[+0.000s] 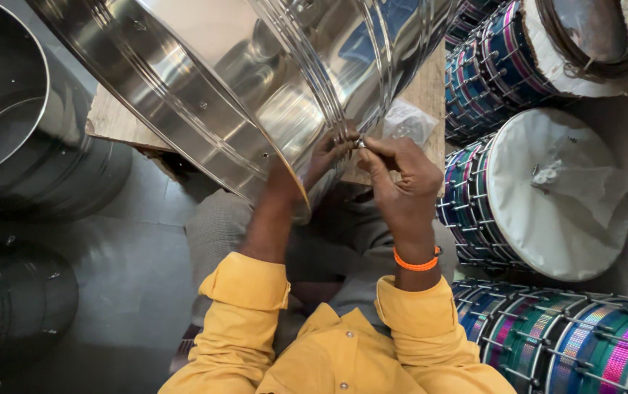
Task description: The person sits on the floor and installs metal lugs onto a large shiny drum shell using a small tool. They repeatedly pick up lugs from a plastic bag, position them on the shell, and tighten them.
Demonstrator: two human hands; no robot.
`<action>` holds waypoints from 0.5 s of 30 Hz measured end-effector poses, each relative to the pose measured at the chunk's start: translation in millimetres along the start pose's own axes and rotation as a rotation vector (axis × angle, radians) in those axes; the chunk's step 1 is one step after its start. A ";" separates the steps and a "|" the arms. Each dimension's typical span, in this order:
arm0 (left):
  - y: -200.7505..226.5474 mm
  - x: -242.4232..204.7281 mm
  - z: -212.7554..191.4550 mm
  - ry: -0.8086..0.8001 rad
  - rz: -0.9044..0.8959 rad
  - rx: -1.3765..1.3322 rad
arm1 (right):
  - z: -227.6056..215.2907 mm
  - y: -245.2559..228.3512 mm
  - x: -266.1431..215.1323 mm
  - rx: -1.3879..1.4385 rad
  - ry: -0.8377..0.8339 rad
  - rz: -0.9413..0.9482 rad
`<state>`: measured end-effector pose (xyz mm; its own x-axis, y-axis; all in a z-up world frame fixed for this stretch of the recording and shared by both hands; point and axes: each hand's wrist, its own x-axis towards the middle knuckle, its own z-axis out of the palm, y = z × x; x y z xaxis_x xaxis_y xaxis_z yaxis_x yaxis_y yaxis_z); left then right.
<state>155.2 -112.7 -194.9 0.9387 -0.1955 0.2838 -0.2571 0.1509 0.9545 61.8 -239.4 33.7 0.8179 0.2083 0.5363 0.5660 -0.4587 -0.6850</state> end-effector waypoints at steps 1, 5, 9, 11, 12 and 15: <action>-21.2 5.2 8.4 0.017 0.007 -0.175 | -0.6 -0.1 0.7 -0.022 -0.003 -0.015; -57.1 13.9 10.0 0.029 0.258 -0.211 | 0.7 -0.7 0.3 0.009 -0.004 0.010; -25.9 -6.0 -11.2 -0.029 0.102 -0.123 | 0.5 -0.9 1.3 0.030 -0.004 0.008; -18.3 5.5 -2.1 -0.011 0.167 -0.061 | 0.5 -1.8 0.9 0.032 -0.005 0.010; -15.7 5.6 -0.6 -0.012 0.120 -0.101 | 0.6 -2.4 0.7 0.029 -0.005 0.013; -5.1 0.1 1.4 -0.008 0.045 -0.087 | 0.0 -2.9 1.5 0.000 -0.014 0.012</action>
<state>156.3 -114.9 -199.6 0.9246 -0.1948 0.3273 -0.2778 0.2430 0.9294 61.4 -237.7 36.5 0.8259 0.2148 0.5212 0.5562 -0.4609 -0.6915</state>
